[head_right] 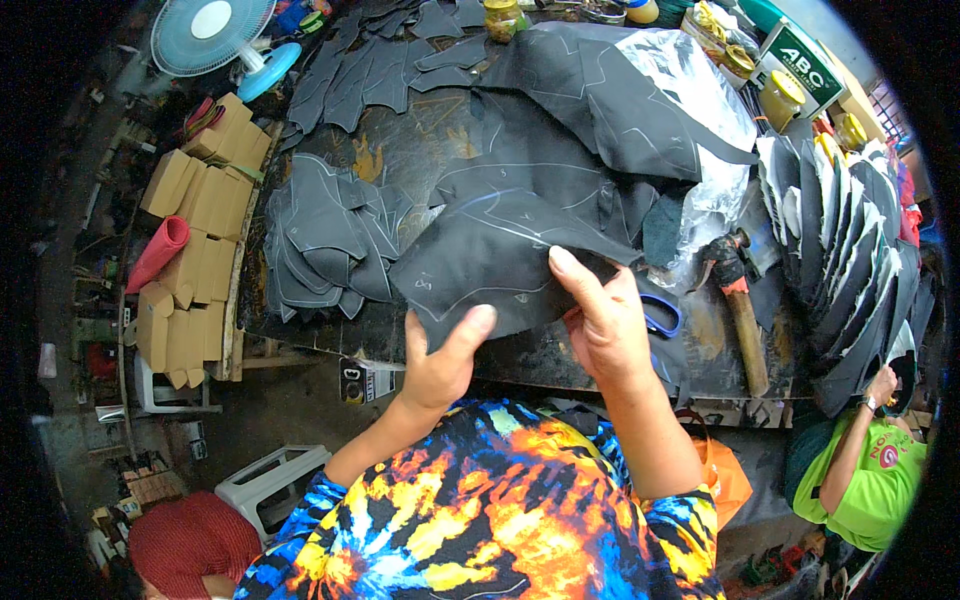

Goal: The person uses shears to cut dark gray fabric pieces along marked outlines on a worktable. They repeatedly pick up fabric, cut along the lines, and place the cut pieces aside. A coworker is visible in the background handling similar materials.

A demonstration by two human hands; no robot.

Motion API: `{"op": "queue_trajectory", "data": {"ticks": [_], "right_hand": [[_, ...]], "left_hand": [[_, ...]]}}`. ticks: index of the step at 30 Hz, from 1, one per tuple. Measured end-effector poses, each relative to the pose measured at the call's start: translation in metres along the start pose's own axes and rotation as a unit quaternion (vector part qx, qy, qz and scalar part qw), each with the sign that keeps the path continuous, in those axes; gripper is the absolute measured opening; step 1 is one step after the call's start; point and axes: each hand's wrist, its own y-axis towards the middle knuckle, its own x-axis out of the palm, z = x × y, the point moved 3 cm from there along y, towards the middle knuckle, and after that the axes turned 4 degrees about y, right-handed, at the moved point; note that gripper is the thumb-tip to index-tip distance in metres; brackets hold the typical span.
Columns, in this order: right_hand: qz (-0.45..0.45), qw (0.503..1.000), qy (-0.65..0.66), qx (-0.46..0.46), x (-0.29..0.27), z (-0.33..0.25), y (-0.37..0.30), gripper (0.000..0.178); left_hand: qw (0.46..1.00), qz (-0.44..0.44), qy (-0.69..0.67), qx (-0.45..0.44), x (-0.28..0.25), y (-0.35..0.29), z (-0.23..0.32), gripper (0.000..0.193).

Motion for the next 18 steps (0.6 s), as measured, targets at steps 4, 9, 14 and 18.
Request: {"op": "queue_trajectory", "data": {"ticks": [4, 9, 14, 18], "right_hand": [[0.042, 0.996, -0.073, 0.002, -0.013, -0.012, 0.006, 0.031], [0.062, 0.997, -0.053, 0.015, -0.032, -0.015, 0.006, 0.032], [0.056, 0.997, -0.041, 0.035, -0.039, -0.012, 0.005, 0.035], [0.058, 0.996, -0.048, 0.039, -0.04, -0.011, 0.002, 0.036]], "left_hand": [[0.989, -0.046, -0.14, -0.029, -0.012, 0.014, -0.001, 0.04], [0.993, -0.106, -0.045, -0.033, -0.012, 0.012, -0.004, 0.051], [0.991, -0.124, -0.034, -0.037, -0.01, 0.011, -0.003, 0.061], [0.99, -0.121, -0.059, -0.048, -0.008, 0.011, -0.004, 0.065]]}}
